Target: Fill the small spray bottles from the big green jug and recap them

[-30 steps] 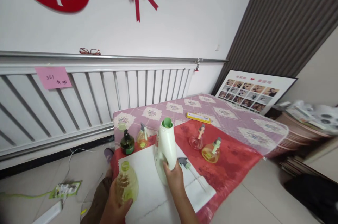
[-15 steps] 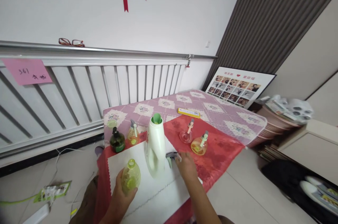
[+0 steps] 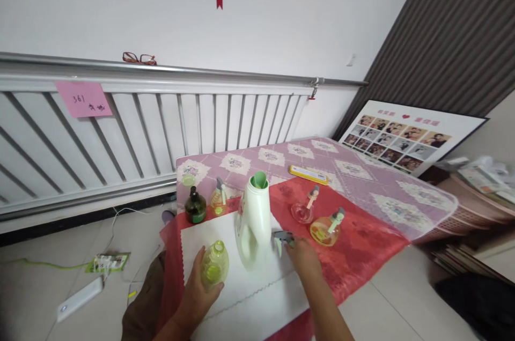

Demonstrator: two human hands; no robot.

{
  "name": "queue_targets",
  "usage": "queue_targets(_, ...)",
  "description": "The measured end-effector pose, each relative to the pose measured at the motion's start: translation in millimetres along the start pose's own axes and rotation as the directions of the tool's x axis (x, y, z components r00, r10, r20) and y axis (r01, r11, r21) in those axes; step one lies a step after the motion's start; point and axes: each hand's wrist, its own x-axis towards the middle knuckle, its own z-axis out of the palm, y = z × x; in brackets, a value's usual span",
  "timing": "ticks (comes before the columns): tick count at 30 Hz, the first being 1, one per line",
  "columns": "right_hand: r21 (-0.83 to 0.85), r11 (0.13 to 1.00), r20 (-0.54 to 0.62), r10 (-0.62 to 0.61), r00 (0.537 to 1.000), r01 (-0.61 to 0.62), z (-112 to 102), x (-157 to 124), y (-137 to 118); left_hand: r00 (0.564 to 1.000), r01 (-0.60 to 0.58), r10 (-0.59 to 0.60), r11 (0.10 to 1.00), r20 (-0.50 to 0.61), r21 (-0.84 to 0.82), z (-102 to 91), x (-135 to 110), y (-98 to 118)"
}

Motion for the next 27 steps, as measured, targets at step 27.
queue_targets(27,0.917,0.373,-0.139,-0.031,0.99,0.14,-73.4,-87.4,-183.4,0.998,-0.023,0.024,1.0,0.058,-0.019,-1.3,0.0,0.4)
